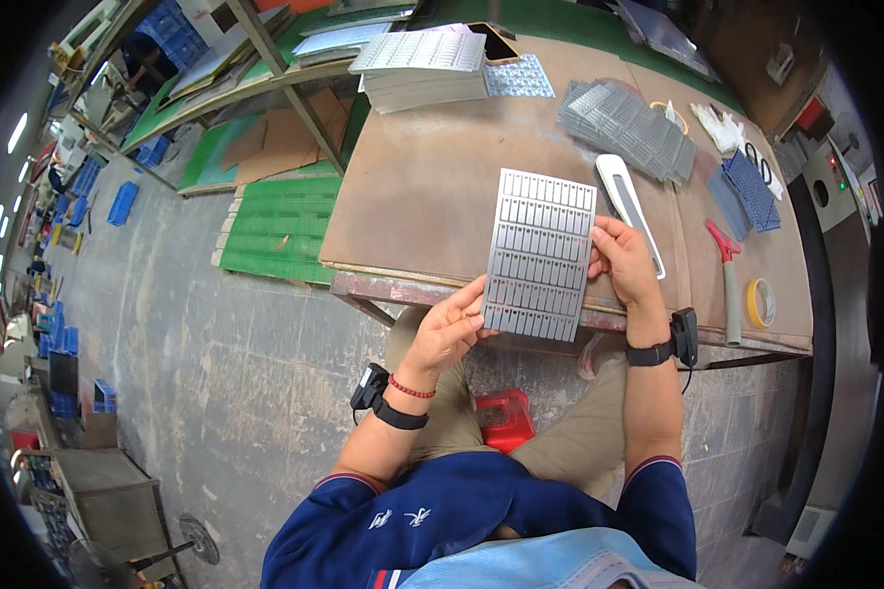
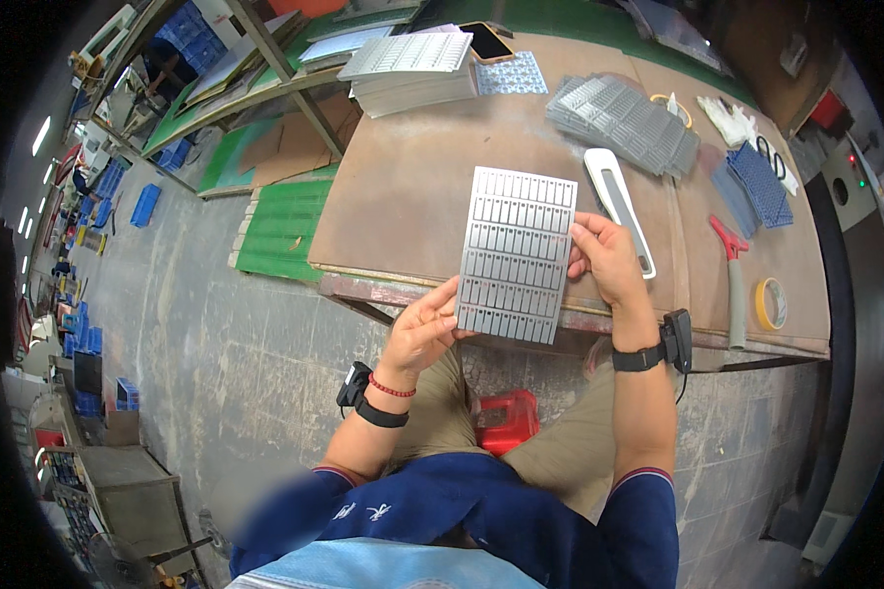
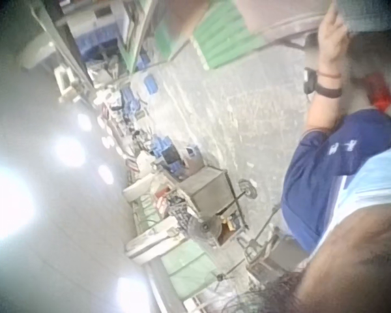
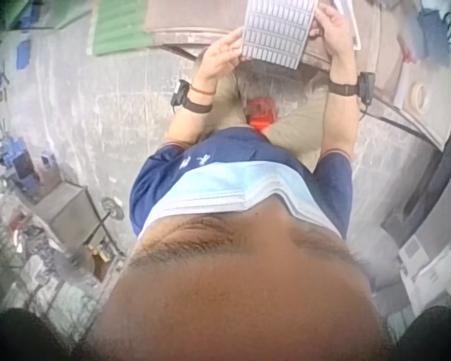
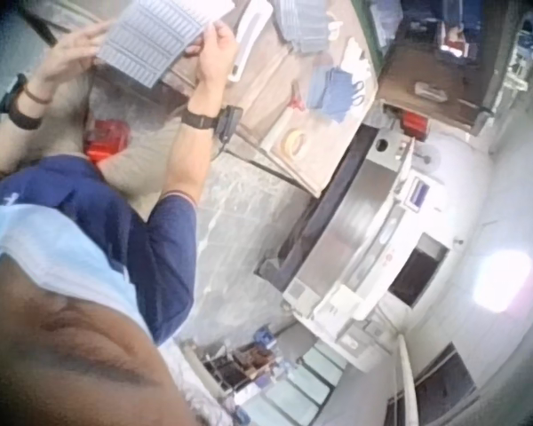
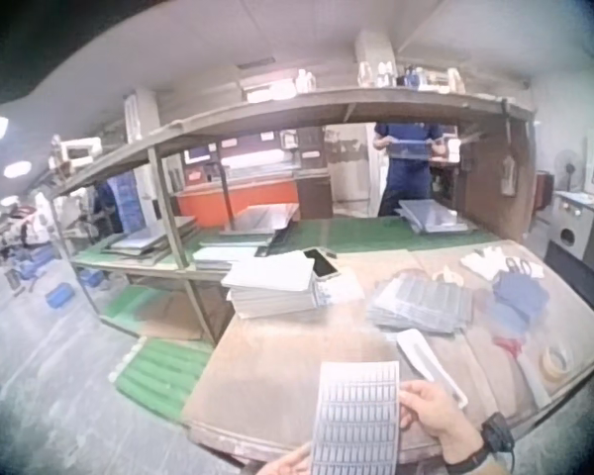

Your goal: Cleaning and scraping small rectangular metal plates on a workbench using a brush and a scraper.

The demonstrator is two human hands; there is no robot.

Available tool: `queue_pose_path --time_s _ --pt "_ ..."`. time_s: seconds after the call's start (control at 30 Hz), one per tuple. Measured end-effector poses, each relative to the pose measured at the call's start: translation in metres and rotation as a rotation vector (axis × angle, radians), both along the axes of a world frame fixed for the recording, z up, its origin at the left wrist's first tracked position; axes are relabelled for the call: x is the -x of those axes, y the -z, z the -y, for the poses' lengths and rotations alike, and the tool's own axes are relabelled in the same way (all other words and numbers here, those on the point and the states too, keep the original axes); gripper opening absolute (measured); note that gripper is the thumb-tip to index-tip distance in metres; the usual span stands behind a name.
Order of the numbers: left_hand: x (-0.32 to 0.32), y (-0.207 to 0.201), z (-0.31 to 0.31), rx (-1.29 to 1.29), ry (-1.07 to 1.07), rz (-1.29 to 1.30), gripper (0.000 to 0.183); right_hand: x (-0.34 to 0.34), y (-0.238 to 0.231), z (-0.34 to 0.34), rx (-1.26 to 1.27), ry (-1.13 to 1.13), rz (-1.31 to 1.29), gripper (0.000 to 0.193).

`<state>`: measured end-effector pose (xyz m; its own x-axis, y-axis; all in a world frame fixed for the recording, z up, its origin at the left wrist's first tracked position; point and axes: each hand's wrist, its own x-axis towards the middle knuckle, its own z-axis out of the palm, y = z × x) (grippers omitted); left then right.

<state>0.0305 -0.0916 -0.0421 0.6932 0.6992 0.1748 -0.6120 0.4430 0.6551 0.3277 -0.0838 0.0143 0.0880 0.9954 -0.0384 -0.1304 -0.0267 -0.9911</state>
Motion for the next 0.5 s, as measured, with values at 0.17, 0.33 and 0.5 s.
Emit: queue_pose_path --time_s 0.17,0.33,0.5 --pt "-0.003 -0.003 0.001 -0.045 0.031 -0.004 0.064 0.005 -0.016 0.008 0.027 0.006 -0.078 0.029" --pt "-0.001 -0.01 0.004 -0.015 -0.009 -0.054 0.065 -0.003 -0.022 0.014 0.01 0.002 -0.101 0.025" --pt "-0.002 -0.013 0.006 0.032 0.01 -0.016 0.061 -0.047 -0.056 -0.008 -0.207 0.324 -0.387 0.016"
